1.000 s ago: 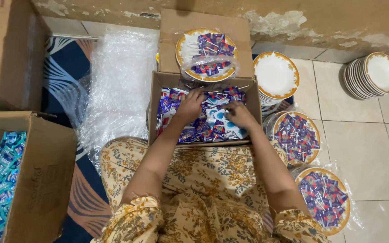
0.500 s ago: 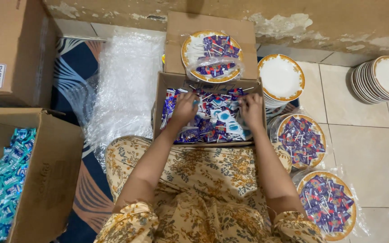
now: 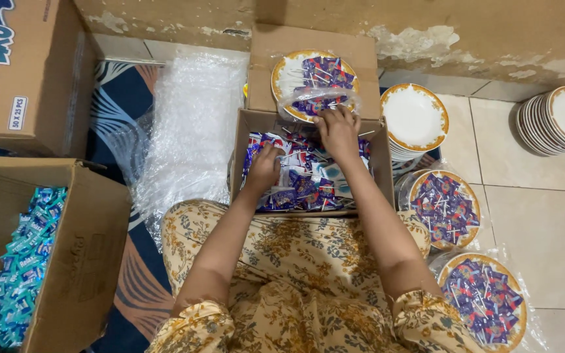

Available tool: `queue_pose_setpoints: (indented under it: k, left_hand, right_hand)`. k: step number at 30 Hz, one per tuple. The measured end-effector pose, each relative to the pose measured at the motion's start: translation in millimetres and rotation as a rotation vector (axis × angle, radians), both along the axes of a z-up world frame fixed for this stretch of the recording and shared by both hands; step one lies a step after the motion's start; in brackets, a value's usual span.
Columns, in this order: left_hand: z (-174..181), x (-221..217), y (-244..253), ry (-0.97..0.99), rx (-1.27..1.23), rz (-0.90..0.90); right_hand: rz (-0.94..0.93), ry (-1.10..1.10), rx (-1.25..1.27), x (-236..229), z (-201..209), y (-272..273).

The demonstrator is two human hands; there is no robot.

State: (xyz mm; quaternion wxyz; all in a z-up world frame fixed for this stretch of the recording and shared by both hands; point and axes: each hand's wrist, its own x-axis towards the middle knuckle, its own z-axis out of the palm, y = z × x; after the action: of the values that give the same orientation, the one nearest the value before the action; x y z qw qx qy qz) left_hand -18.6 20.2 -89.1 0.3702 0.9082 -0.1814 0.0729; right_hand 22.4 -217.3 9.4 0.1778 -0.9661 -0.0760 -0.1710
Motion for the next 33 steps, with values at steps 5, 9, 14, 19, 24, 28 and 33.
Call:
queue_pose_setpoints:
  k: [5, 9, 14, 19, 24, 28, 33]
  left_hand:
    - [11.7, -3.8, -0.4, -0.07, -0.159, -0.006]
    - [60.5, -8.7, -11.9, -0.362, -0.17, 0.051]
    - [79.3, 29.4, -53.1, -0.682, -0.225, 0.008]
    - [82.1, 78.8, -96.4, -0.945, -0.081, -0.024]
    - [85.3, 93.9, -118.5, -0.962, 0.257, -0.07]
    - [81.6, 82.7, -127.5, -0.662, 0.246, -0.136]
    - [76.2, 75.1, -119.9, -0.443, 0.439, -0.123]
  right_hand:
    - [-0.028, -0.107, 0.033, -2.8, -2.2, -2.1]
    - [0.066, -0.262, 0.206, -29.4, 17.9, -15.7]
    - [0.052, -0.279, 0.204, -45.7, -8.5, -52.6]
    - [0.02, -0.13, 0.302, -66.0, -38.7, -60.4]
    - [0.001, 0.02, 0.351, -68.4, -51.8, -62.7]
    - [-0.009, 0.153, 0.303, -63.8, -73.1, -68.7]
    - [0.06, 0.399, 0.143, -60.7, -98.9, -76.4]
